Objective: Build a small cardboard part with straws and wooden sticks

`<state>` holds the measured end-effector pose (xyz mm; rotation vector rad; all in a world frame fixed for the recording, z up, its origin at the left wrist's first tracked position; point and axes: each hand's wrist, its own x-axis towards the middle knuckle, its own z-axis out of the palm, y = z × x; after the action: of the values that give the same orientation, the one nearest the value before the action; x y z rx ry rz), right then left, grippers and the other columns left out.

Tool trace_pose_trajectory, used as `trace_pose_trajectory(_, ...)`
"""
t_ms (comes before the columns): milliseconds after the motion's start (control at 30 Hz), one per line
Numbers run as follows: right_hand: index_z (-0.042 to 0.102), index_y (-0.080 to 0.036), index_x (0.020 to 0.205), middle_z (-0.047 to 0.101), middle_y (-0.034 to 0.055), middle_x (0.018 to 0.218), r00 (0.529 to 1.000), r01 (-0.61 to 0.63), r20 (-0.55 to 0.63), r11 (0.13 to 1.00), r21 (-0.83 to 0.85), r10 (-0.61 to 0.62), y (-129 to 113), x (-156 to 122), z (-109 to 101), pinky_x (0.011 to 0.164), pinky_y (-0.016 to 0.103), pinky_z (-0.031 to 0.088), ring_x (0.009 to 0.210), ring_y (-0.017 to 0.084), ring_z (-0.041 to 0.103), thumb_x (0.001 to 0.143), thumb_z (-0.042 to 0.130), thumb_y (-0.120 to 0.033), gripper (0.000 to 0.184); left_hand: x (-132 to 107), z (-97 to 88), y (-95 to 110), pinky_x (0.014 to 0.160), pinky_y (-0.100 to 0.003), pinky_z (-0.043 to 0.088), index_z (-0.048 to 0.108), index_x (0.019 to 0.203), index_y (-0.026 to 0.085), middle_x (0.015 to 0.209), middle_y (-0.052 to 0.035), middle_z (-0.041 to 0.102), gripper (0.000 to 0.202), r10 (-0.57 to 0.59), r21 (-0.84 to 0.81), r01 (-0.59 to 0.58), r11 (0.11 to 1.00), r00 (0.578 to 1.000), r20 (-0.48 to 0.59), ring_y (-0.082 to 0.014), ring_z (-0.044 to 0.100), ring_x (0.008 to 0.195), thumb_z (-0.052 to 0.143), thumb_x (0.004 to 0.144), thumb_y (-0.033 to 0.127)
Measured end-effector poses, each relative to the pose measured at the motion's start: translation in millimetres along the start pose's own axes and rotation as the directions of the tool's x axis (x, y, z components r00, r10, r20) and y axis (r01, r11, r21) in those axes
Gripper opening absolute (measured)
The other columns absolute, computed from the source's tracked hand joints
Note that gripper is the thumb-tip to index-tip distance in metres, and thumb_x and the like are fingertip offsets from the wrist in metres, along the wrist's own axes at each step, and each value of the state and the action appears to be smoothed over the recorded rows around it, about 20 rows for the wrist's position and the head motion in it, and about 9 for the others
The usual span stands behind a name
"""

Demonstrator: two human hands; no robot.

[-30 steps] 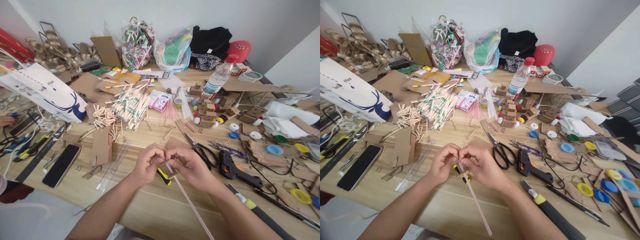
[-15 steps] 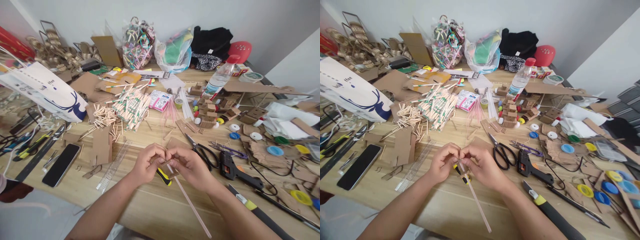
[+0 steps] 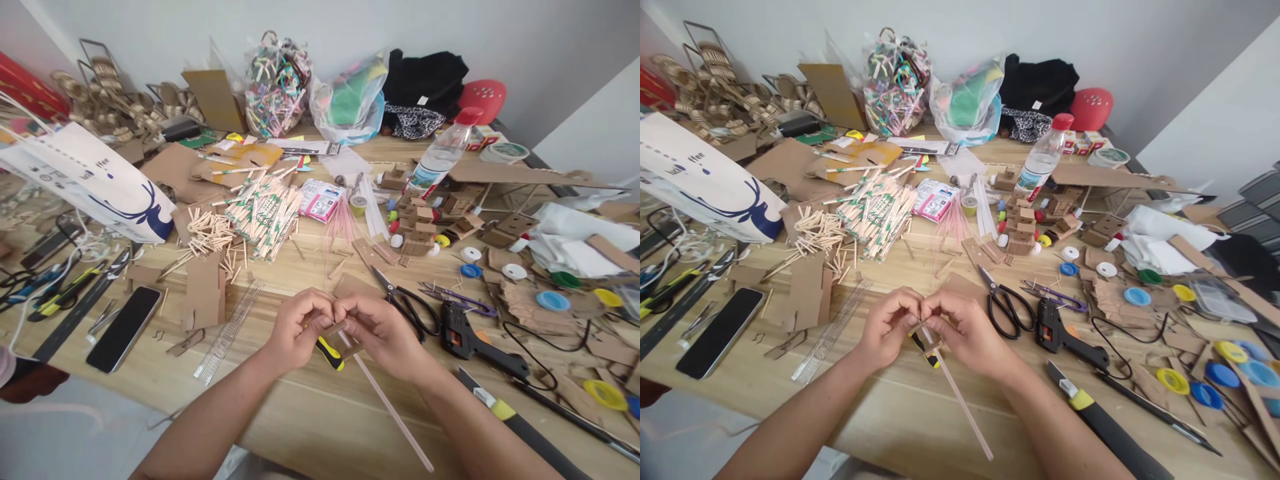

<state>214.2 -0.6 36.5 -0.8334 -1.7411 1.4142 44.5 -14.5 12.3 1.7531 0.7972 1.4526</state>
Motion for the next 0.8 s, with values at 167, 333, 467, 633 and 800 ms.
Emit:
trace_pose_trajectory(167,0.06,-0.022,0.077,0.057,-0.0005,0.07,0.999,-0.012,-0.035,0.998,0.065,0.014,3,-2,3,0.066,0.029,0.051,0.065,0.015,0.055,0.092,0.064,-0.06,0.04,-2,2.7,0,0.064,-0.023,0.046,0.057,0.081,0.021,0.078,-0.0018,0.068,0.029,0.034,0.009,-0.033,0.999,0.999,-0.038,-0.013,0.064,0.072,0.053,0.103,0.039)
trace_pose_trajectory(333,0.062,-0.022,0.077,0.065,0.0014,0.072,0.995,0.031,-0.092,1.0,-0.004,-0.031,4,-3,5,0.065,0.028,0.051,0.065,0.015,0.059,0.093,0.065,-0.056,0.038,-2,-2.2,1,0.064,-0.024,0.047,0.057,0.086,0.021,0.078,-0.002,0.068,0.023,0.178,0.156,-0.169,0.973,0.983,-0.046,-0.0133,0.064,0.073,0.049,0.105,0.031)
trace_pose_trajectory(467,0.064,-0.022,0.079,0.069,0.0029,0.073,0.991,0.097,-0.072,0.981,-0.171,-0.111,4,-3,3,0.065,0.027,0.052,0.066,0.016,0.064,0.097,0.06,-0.046,0.03,-1,-4.4,1,0.065,-0.026,0.048,0.058,0.088,0.021,0.078,-0.0031,0.068,0.023,0.257,0.221,-0.25,0.943,0.966,-0.005,-0.0139,0.064,0.072,0.045,0.106,0.028)
trace_pose_trajectory(633,0.063,-0.024,0.083,0.07,0.0015,0.074,0.961,0.256,-0.034,0.928,-0.27,-0.275,2,-6,8,0.064,0.023,0.053,0.067,0.015,0.066,0.098,0.055,-0.023,0.017,0,-5.0,-4,0.063,-0.025,0.051,0.058,0.084,0.021,0.076,-0.0012,0.065,0.024,0.109,0.099,-0.096,0.99,0.985,-0.134,-0.0135,0.063,0.07,0.051,0.103,0.033)
trace_pose_trajectory(800,0.064,-0.023,0.082,0.071,0.0005,0.076,0.982,0.183,-0.006,0.961,-0.205,-0.188,6,-9,20,0.07,0.025,0.054,0.071,0.015,0.068,0.097,0.056,-0.022,0.017,3,-8.6,-5,0.066,-0.026,0.054,0.062,0.085,0.022,0.078,-0.0009,0.065,0.022,0.068,0.062,-0.057,0.996,0.977,-0.202,-0.014,0.064,0.072,0.056,0.101,0.036)
